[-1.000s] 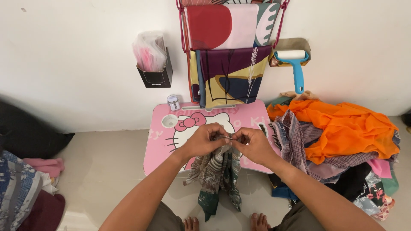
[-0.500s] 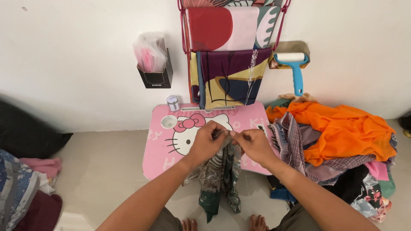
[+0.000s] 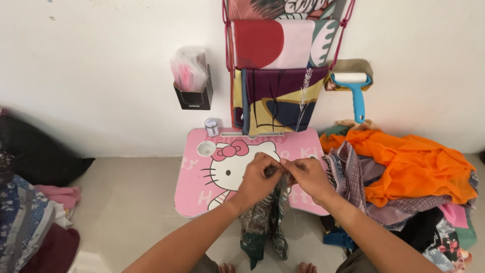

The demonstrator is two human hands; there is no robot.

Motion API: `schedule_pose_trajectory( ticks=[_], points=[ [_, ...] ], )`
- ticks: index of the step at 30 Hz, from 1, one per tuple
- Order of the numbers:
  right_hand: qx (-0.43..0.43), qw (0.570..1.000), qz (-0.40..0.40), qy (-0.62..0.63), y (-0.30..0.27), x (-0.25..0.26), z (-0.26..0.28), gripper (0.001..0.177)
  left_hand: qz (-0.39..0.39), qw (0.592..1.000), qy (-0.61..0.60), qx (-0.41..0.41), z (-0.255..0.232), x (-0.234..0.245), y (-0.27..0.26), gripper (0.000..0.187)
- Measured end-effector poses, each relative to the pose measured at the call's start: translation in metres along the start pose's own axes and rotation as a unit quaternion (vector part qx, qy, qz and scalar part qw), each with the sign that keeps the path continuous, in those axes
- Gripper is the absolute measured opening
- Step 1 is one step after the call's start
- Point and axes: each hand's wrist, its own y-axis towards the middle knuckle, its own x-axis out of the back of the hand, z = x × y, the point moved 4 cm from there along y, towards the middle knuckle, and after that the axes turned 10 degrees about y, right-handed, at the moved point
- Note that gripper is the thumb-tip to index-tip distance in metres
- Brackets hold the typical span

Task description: Unfolding a piece of patterned fabric on a small table and cleaning it with a lint roller.

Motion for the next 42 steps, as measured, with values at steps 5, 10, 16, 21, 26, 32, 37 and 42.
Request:
schedule_pose_trajectory(
  ticks=[5, 10, 16, 21, 26, 32, 37, 42],
  points=[
    [-0.009, 1.0, -0.006, 0.017, 0.003, -0.004, 0.0, 0.04, -0.017, 1.0, -0.015, 0.001, 0.002, -0.004, -0.003, 0.002],
    [-0.011, 0.999, 0.004, 0.044, 0.005, -0.003, -0.007, 0.026, -0.008, 0.992, -0.12, 0.042, 0.018, -0.007, -0.008, 0.011],
    [0.049, 0.998, 0.035, -0.027, 0.006, -0.001, 0.002, 0.02, 0.006, 0.981, -0.173, 0.087, 0.036, -0.009, -0.003, 0.016],
    [0.075, 0.992, 0.068, -0.079, -0.001, -0.007, 0.011, 0.015, 0.017, 0.976, -0.18, 0.122, 0.017, 0.003, -0.011, 0.02],
    [0.113, 0.983, 0.099, -0.107, 0.001, -0.007, 0.011, 0.012, 0.013, 0.974, -0.183, 0.13, 0.028, -0.002, -0.009, 0.018],
    [0.268, 0.935, 0.144, -0.181, -0.002, 0.007, 0.028, 0.007, 0.032, 0.968, -0.171, 0.179, 0.038, 0.005, -0.009, 0.026],
    [0.362, 0.895, 0.181, -0.189, -0.021, 0.037, 0.07, 0.012, 0.056, 0.965, -0.061, 0.249, 0.059, 0.038, -0.005, 0.022],
    [0.399, 0.88, 0.15, -0.208, -0.03, 0.064, 0.075, 0.012, 0.069, 0.951, 0.027, 0.3, 0.086, 0.074, -0.01, 0.022]
  ],
)
